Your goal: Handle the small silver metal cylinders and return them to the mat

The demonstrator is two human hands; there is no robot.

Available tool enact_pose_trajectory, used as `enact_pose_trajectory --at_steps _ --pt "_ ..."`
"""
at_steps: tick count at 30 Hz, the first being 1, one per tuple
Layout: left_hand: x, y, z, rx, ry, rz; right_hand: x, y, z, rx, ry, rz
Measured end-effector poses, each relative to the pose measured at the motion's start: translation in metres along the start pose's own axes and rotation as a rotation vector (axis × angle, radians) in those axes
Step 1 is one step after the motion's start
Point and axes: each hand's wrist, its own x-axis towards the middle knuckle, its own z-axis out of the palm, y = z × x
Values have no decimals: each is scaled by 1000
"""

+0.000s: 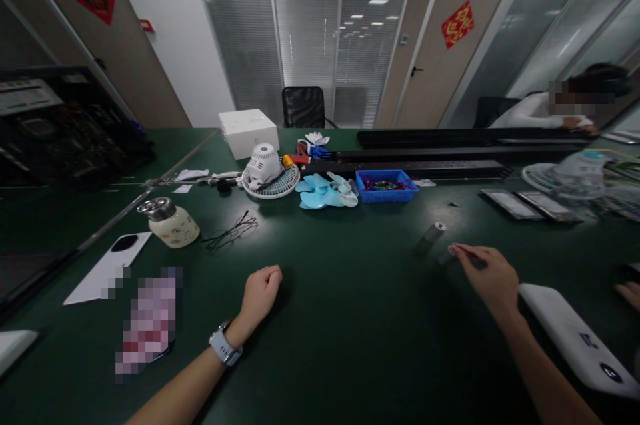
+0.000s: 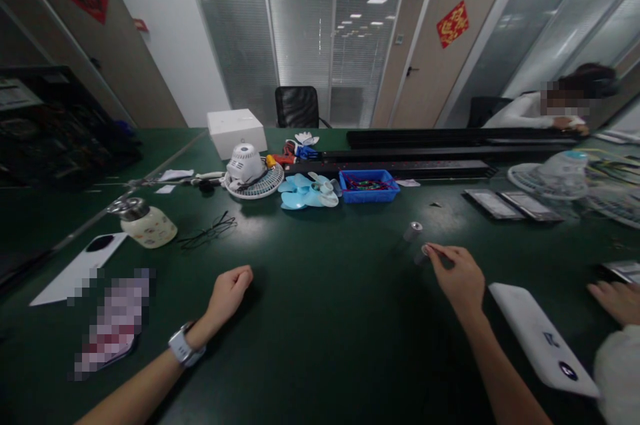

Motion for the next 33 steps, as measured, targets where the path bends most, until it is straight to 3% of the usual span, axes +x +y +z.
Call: enact_pose_trajectory --at_steps 13,18,22,25,29,33 --pt "-1 3 -1 22 1 2 1 5 -7 -65 -52 -10" --pt "0 3 -2 33 -7 4 2 4 -7 -205 -115 -30" --pt "0 2 -1 42 0 12 -2 3 -12 -259 -154 -101" --pt "0 1 -1 47 6 18 1 5 -18 -225 -106 -144" --pt "0 3 -1 45 1 25 30 3 -18 -180 -109 -126" --pt "-1 6 -3 44 11 21 79 -5 5 -262 -406 -74"
